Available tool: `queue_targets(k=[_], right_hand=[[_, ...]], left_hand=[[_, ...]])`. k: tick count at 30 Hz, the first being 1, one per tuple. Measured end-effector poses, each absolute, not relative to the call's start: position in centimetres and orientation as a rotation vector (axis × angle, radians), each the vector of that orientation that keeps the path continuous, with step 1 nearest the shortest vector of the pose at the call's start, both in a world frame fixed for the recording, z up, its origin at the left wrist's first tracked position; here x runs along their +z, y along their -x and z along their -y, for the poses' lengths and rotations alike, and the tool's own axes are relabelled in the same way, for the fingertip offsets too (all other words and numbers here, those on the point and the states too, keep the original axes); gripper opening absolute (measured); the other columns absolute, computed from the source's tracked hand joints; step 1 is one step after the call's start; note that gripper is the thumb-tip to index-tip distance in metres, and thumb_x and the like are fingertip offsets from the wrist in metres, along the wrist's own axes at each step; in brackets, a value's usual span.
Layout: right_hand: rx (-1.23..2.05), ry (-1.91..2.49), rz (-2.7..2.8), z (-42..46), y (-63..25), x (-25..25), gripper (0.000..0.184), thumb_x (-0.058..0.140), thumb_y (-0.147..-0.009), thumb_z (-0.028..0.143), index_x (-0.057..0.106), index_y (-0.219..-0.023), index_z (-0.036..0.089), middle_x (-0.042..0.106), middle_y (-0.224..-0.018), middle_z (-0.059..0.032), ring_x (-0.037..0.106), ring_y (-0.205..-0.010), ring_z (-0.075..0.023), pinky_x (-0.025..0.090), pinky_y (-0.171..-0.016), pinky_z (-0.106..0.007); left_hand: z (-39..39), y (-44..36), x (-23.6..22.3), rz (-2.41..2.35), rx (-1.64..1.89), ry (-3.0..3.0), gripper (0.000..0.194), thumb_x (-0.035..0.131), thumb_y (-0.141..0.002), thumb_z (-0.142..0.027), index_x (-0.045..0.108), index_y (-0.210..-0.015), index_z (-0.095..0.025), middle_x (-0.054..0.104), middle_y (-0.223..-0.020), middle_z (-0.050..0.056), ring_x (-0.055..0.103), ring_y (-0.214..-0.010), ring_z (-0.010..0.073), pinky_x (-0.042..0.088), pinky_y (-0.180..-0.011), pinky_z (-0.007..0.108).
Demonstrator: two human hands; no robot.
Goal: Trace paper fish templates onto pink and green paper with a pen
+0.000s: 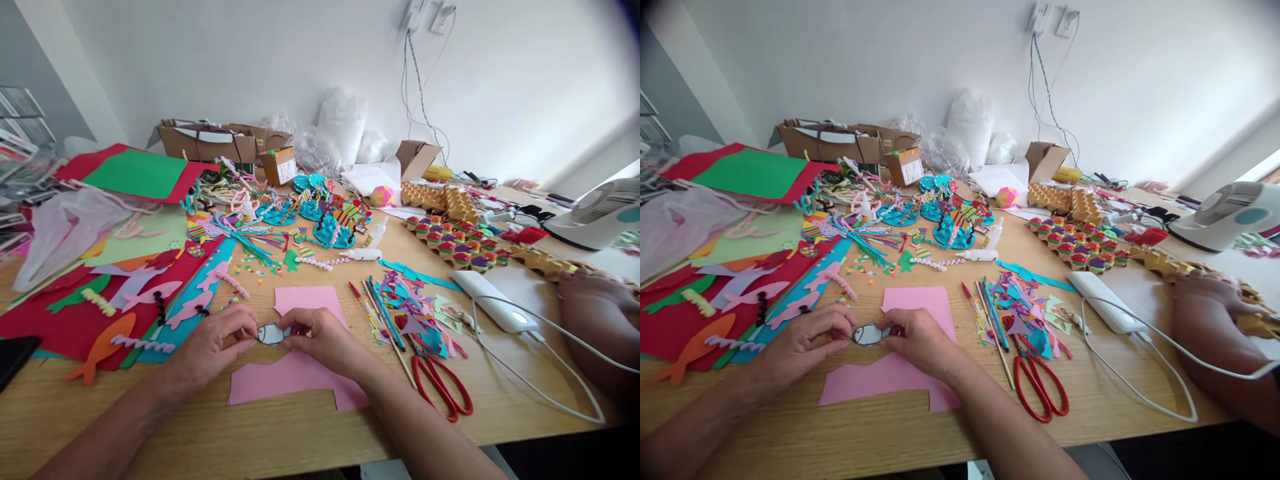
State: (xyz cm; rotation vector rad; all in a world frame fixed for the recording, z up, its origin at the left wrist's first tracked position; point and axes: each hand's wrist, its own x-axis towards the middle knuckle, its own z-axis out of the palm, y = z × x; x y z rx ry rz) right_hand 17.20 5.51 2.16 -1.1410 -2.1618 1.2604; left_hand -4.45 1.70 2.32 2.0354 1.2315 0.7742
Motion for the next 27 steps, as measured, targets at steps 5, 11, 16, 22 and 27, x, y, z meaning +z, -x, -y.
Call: queue_targets(k=[5,11,16,22,27], right_hand=[[1.106,1.083,2.338,-4.1,-17.4,2.7,0.021,0.066,-0.076,0.01,0.069,-0.096,0.016,0.068,-0.08,-0.0017,0.059,-0.068,-0.0111,0.043,-0.064,-0.02],[0.764,0.996,2.66,-1.7,-17.1,1.8,0.019,0.06,-0.083,0.013,0.068,-0.1,0.014,0.069,-0.085,-0.0079,0.062,-0.08,-0.0174,0.044,-0.069,-0.023],[0.699,0.937,2.69,-1.0,-16.5,1.3,0.019,0.057,-0.083,0.008,0.068,-0.096,0.015,0.068,-0.086,-0.0064,0.062,-0.082,-0.0168,0.045,-0.072,-0.022],[0.682,0.893,2.698,-0.7,-16.4,1.0,0.018,0.055,-0.085,0.007,0.068,-0.095,0.014,0.067,-0.093,-0.007,0.063,-0.085,-0.0161,0.047,-0.076,-0.022],[0.658,0.885,2.742,-0.6,-16.4,0.9,0.017,0.052,-0.087,0.007,0.067,-0.09,0.012,0.065,-0.095,-0.0083,0.062,-0.085,-0.016,0.048,-0.076,-0.022]], left_hand=[[0.8,5.7,2.4,-1.356,0.499,-2.136,0.021,0.041,-0.086,-0.026,0.059,-0.076,-0.02,0.06,-0.074,-0.001,0.057,-0.07,0.0144,0.041,-0.063,0.022],[3.0,6.3,1.0,-1.235,0.449,-2.262,0.024,0.039,-0.091,-0.02,0.063,-0.088,-0.021,0.065,-0.085,0.0,0.06,-0.084,0.0159,0.045,-0.075,0.024],[3.3,6.2,0.4,-1.11,0.601,-2.493,0.028,0.035,-0.097,-0.02,0.063,-0.098,-0.021,0.067,-0.095,0.001,0.059,-0.09,0.0156,0.048,-0.079,0.025],[3.6,5.9,0.2,-1.09,0.628,-2.649,0.034,0.032,-0.098,-0.016,0.063,-0.11,-0.024,0.065,-0.098,0.002,0.058,-0.091,0.0154,0.05,-0.077,0.025],[3.7,5.8,0.2,-1.077,0.634,-2.697,0.034,0.03,-0.099,-0.016,0.061,-0.111,-0.022,0.064,-0.097,0.003,0.058,-0.089,0.0157,0.05,-0.077,0.026]])
